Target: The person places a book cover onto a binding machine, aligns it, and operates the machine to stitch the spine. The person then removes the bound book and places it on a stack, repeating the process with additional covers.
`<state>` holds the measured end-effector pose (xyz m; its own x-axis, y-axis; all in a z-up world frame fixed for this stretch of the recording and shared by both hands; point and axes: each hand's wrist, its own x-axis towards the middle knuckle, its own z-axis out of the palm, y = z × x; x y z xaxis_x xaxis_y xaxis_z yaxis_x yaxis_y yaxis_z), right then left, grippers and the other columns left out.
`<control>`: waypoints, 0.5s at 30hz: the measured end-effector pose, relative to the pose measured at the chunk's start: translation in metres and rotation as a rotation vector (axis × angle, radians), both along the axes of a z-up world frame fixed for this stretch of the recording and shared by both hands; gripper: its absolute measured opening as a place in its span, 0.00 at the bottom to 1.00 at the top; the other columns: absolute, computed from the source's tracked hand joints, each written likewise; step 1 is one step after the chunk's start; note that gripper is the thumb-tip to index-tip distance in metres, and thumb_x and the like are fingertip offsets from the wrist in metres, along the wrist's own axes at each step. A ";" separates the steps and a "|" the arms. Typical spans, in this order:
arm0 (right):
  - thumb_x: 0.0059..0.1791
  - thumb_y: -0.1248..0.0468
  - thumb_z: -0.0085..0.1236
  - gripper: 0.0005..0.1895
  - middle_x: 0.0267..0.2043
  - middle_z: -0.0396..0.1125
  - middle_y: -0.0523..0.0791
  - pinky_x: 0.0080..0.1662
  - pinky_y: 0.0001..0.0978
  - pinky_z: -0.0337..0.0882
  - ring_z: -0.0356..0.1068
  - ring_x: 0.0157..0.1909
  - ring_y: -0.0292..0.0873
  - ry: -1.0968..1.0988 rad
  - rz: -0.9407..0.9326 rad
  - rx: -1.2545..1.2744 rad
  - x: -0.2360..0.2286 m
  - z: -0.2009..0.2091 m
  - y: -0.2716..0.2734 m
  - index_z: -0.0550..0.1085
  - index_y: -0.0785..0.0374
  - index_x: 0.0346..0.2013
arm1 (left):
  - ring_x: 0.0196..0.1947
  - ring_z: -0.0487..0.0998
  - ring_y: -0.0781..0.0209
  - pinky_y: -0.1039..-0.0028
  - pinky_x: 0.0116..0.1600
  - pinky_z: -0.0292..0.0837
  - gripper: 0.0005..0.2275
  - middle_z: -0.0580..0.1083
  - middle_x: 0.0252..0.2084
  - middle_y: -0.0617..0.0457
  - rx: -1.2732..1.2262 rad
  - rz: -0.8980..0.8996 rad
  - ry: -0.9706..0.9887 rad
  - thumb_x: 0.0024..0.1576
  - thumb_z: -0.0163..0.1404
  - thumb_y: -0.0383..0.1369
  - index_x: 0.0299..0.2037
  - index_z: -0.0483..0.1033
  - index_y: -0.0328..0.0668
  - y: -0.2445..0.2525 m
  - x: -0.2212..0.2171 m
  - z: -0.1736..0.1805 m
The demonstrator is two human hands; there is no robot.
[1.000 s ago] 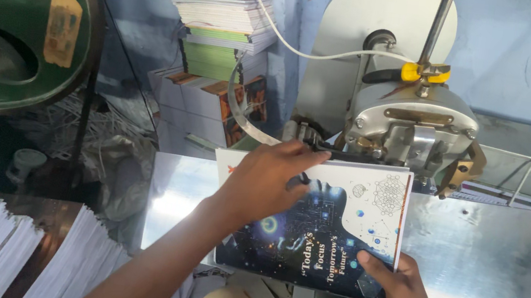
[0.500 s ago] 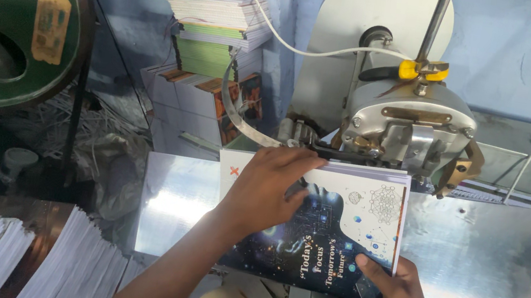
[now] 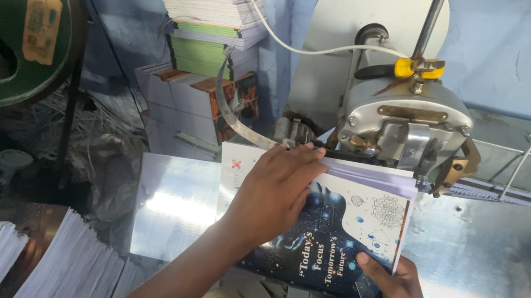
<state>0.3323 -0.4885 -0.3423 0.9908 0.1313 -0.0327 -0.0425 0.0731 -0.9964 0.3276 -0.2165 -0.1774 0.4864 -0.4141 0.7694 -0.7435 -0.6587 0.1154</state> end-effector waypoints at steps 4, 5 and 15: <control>0.48 0.60 0.60 0.19 0.38 0.79 0.53 0.47 0.36 0.73 0.76 0.41 0.43 0.000 -0.009 -0.028 0.000 0.000 0.000 0.81 0.75 0.45 | 0.69 0.68 0.47 0.50 0.72 0.58 0.19 0.71 0.65 0.46 0.008 0.022 -0.004 0.54 0.55 0.23 0.57 0.71 0.38 0.001 -0.001 -0.002; 0.48 0.60 0.60 0.19 0.38 0.79 0.53 0.48 0.35 0.72 0.76 0.41 0.43 -0.002 -0.008 -0.024 0.000 0.000 0.000 0.81 0.75 0.45 | 0.69 0.68 0.47 0.51 0.72 0.58 0.18 0.71 0.65 0.46 0.005 0.022 -0.001 0.55 0.55 0.23 0.56 0.71 0.38 0.001 -0.001 -0.003; 0.48 0.59 0.62 0.20 0.38 0.79 0.52 0.47 0.36 0.72 0.75 0.41 0.42 -0.018 -0.004 -0.071 -0.003 0.005 0.002 0.81 0.75 0.45 | 0.63 0.71 0.44 0.53 0.67 0.62 0.19 0.72 0.61 0.43 -0.004 0.003 -0.002 0.53 0.55 0.22 0.55 0.70 0.36 0.003 -0.001 -0.003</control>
<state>0.3289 -0.4865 -0.3370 0.9918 0.1256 -0.0236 -0.0240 0.0020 -0.9997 0.3266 -0.2131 -0.1804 0.4863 -0.4096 0.7718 -0.7417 -0.6605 0.1168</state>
